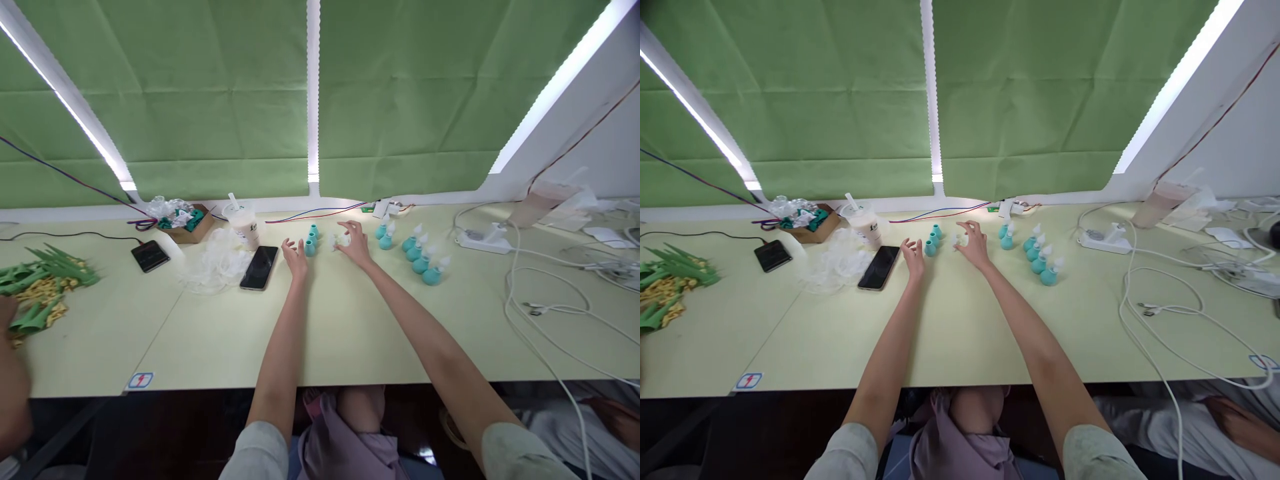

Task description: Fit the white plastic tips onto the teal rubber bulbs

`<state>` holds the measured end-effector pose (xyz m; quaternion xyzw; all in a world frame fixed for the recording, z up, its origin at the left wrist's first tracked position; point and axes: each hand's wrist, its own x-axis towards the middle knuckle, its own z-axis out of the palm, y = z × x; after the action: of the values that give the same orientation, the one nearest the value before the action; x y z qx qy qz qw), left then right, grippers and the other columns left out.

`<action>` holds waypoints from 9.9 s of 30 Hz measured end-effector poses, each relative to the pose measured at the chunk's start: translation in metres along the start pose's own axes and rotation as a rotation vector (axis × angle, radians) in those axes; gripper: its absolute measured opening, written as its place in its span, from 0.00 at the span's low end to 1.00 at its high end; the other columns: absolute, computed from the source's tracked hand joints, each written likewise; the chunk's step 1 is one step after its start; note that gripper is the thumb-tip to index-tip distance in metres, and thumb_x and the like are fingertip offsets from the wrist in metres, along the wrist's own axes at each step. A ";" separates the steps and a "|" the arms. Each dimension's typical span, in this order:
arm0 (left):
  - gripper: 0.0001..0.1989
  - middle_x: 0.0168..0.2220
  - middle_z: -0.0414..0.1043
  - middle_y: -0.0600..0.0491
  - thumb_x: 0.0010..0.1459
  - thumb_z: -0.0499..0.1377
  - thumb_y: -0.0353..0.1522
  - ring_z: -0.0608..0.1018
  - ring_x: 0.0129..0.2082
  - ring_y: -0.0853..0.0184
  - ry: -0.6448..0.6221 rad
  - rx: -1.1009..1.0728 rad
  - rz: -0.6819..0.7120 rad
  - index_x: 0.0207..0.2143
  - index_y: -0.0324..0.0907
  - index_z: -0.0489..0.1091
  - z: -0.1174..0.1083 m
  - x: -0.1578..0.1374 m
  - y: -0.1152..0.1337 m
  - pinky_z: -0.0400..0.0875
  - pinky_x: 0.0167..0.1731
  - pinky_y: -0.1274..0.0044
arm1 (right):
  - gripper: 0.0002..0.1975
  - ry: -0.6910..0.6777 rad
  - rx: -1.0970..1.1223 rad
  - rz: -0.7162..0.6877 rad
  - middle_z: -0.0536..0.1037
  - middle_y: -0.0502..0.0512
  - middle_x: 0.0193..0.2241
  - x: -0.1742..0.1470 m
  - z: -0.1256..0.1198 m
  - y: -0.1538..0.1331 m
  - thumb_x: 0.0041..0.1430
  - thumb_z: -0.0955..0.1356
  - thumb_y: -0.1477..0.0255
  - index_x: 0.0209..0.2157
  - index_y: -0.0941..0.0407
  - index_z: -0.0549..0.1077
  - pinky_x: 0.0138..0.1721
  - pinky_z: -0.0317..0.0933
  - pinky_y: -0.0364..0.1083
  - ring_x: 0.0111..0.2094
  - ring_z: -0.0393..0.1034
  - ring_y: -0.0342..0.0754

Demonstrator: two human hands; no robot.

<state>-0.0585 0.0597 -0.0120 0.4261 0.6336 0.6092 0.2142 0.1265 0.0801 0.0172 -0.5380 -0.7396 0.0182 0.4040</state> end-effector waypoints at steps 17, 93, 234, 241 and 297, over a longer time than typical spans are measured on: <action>0.19 0.52 0.60 0.43 0.61 0.48 0.38 0.66 0.51 0.63 0.031 0.150 0.341 0.53 0.41 0.56 -0.016 -0.031 0.030 0.57 0.54 0.70 | 0.15 -0.144 -0.177 0.118 0.79 0.58 0.30 0.021 -0.098 0.059 0.50 0.62 0.82 0.35 0.58 0.77 0.41 0.62 0.48 0.36 0.71 0.51; 0.13 0.36 0.76 0.52 0.61 0.53 0.31 0.72 0.37 0.67 -0.287 0.608 0.775 0.45 0.48 0.73 0.001 -0.071 0.020 0.57 0.40 0.72 | 0.08 0.197 0.757 0.438 0.78 0.53 0.33 -0.081 -0.011 -0.037 0.45 0.72 0.63 0.25 0.52 0.78 0.48 0.61 0.51 0.41 0.70 0.50; 0.10 0.37 0.73 0.53 0.59 0.54 0.30 0.71 0.43 0.67 -0.667 0.588 0.499 0.41 0.45 0.73 0.003 -0.065 0.022 0.64 0.38 0.78 | 0.07 -0.127 -0.033 0.512 0.79 0.49 0.29 -0.008 0.001 0.055 0.48 0.69 0.64 0.28 0.50 0.76 0.41 0.57 0.49 0.34 0.71 0.49; 0.10 0.38 0.73 0.53 0.59 0.54 0.30 0.71 0.43 0.68 -0.661 0.584 0.496 0.40 0.45 0.73 0.003 -0.065 0.021 0.64 0.39 0.78 | 0.08 -0.105 -0.010 0.472 0.78 0.48 0.32 -0.008 0.000 0.056 0.50 0.68 0.66 0.33 0.49 0.76 0.41 0.56 0.47 0.35 0.69 0.47; 0.11 0.35 0.74 0.51 0.61 0.52 0.35 0.72 0.34 0.68 -0.424 0.425 0.428 0.36 0.42 0.74 0.000 -0.062 0.027 0.63 0.36 0.77 | 0.12 -0.176 0.313 -0.142 0.78 0.52 0.37 -0.054 -0.006 -0.008 0.54 0.66 0.74 0.41 0.53 0.75 0.42 0.64 0.46 0.34 0.72 0.46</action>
<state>-0.0174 0.0070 -0.0019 0.7007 0.5840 0.3933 0.1154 0.1292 0.0305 -0.0069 -0.4113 -0.7964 0.1515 0.4167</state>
